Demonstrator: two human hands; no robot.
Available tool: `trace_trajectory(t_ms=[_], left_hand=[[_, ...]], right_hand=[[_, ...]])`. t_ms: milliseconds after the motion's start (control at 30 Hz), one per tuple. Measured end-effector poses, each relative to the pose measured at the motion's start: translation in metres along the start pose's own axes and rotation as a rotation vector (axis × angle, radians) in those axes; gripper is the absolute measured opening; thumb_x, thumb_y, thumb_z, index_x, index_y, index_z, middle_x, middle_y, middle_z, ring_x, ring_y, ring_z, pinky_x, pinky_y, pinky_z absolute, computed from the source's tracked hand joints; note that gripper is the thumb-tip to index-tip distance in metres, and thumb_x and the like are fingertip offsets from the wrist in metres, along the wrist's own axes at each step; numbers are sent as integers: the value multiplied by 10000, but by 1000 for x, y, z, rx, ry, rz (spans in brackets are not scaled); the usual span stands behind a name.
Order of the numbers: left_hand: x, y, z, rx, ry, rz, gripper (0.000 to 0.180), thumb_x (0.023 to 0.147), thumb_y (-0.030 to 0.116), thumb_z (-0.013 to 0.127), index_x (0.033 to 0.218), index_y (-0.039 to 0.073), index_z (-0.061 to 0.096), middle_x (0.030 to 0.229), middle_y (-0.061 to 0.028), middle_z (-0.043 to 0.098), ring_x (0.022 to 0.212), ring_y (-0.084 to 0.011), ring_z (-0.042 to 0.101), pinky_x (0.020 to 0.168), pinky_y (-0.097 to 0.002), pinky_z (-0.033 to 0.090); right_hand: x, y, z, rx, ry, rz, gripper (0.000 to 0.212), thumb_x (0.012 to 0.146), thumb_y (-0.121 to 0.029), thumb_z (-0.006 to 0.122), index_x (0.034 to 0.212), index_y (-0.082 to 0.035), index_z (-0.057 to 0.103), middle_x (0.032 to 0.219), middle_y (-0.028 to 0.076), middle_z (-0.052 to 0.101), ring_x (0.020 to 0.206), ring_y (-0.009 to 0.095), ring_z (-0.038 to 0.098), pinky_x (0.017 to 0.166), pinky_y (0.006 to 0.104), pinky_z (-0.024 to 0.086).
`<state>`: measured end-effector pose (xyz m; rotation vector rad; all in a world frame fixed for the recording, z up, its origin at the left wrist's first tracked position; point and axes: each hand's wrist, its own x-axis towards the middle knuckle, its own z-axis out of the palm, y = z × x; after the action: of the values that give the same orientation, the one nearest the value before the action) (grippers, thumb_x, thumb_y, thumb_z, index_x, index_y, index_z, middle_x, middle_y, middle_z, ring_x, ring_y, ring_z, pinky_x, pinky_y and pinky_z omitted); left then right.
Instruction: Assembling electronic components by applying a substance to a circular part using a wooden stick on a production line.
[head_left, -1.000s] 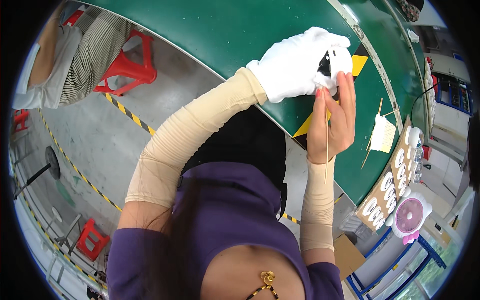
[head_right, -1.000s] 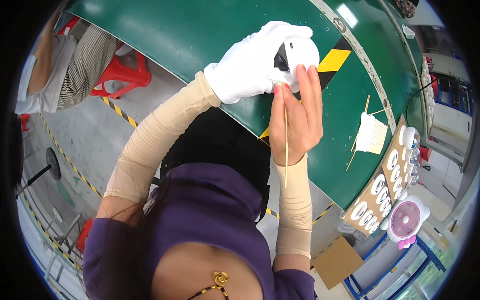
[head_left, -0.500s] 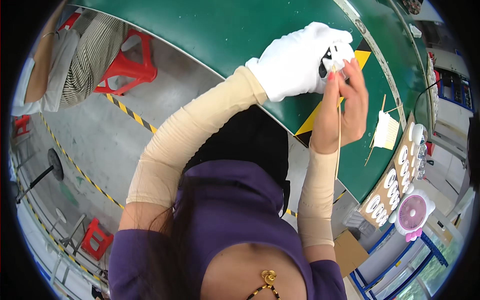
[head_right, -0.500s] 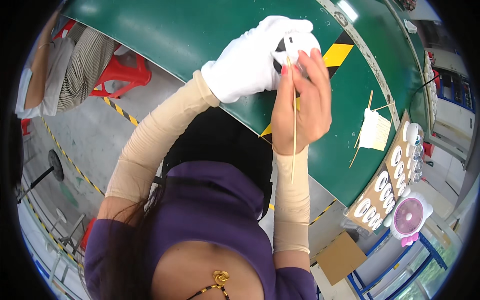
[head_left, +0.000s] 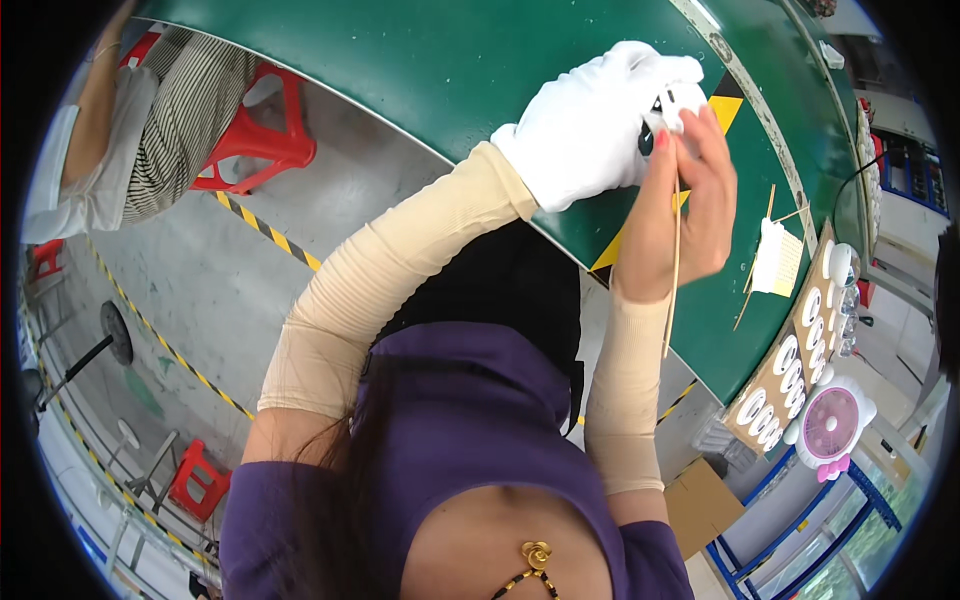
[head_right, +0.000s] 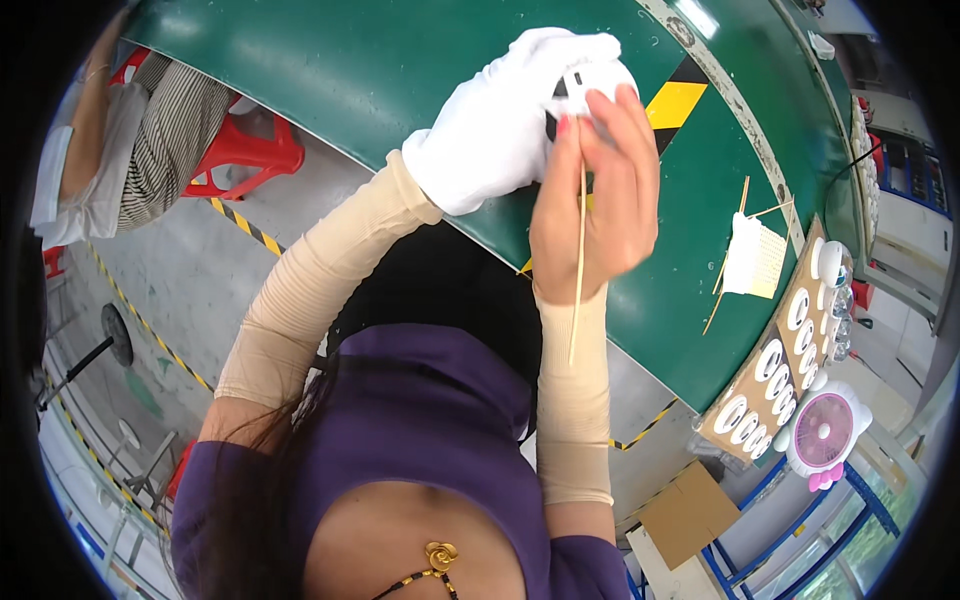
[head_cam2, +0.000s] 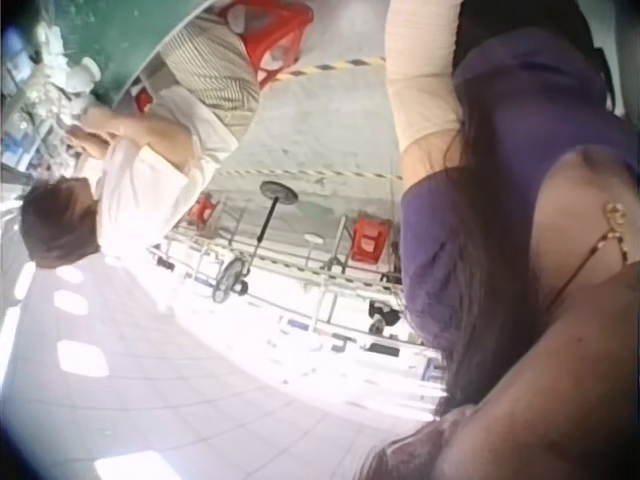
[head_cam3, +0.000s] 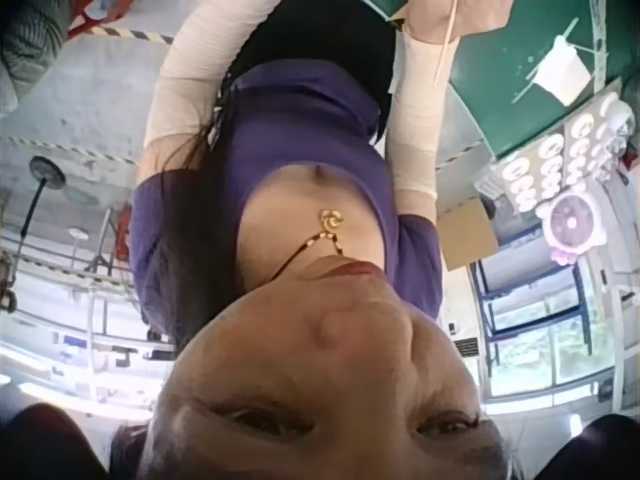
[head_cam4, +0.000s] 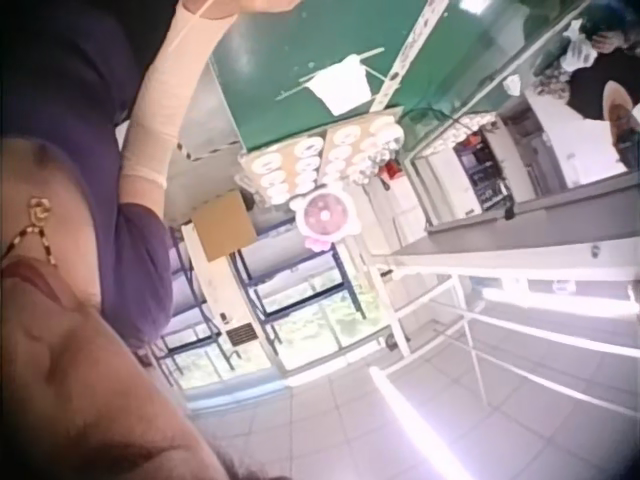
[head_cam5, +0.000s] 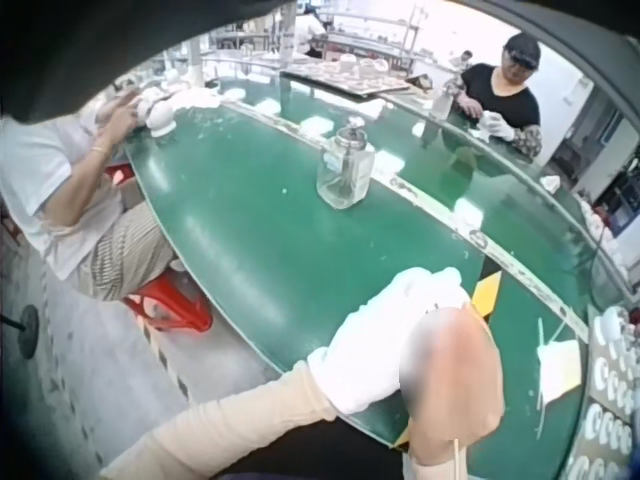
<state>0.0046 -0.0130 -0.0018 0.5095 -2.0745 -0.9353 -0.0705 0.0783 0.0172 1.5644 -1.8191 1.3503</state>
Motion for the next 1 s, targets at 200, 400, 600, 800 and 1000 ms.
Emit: trace_trajectory(t_ms=[200, 400, 600, 800, 1000], left_hand=[[0, 6, -3, 37, 6, -19, 575, 811, 128, 667, 1352, 162, 475, 1261, -127, 520, 1040, -355, 594, 866, -403, 505], [-1, 1, 1, 49, -2, -7, 634, 770, 177, 724, 1353, 167, 476, 1267, -126, 513, 1038, -361, 590, 872, -401, 507], [0, 0, -1, 37, 9, -17, 557, 828, 164, 661, 1354, 164, 478, 1277, -120, 516, 1057, -352, 587, 876, -398, 504], [-1, 11, -2, 33, -22, -77, 542, 838, 164, 653, 1351, 156, 477, 1284, -130, 510, 1071, -359, 584, 893, -387, 496], [0, -2, 1, 66, 3, 20, 684, 755, 203, 755, 1368, 159, 457, 1272, -142, 509, 1064, -358, 587, 883, -388, 500]], right_hand=[[-12, 0, -8, -5, 16, 20, 96, 789, 103, 702, 819, 65, 619, 1015, 175, 688, 1052, 360, 657, 879, 408, 539], [-1, -1, 5, 59, 64, 25, 86, 787, 60, 719, 815, 41, 640, 1025, 140, 695, 1074, 342, 642, 933, 461, 496], [-6, 0, -5, -100, 7, -52, 81, 806, 54, 717, 854, 31, 655, 1066, 135, 690, 1097, 316, 629, 925, 381, 495], [-12, 3, -7, -120, 10, -14, 100, 779, 59, 735, 833, 21, 661, 1037, 111, 697, 1086, 312, 621, 901, 376, 494], [1, -1, -4, -117, -12, -46, 101, 783, 44, 737, 831, 8, 656, 1041, 105, 692, 1090, 322, 610, 920, 385, 479]])
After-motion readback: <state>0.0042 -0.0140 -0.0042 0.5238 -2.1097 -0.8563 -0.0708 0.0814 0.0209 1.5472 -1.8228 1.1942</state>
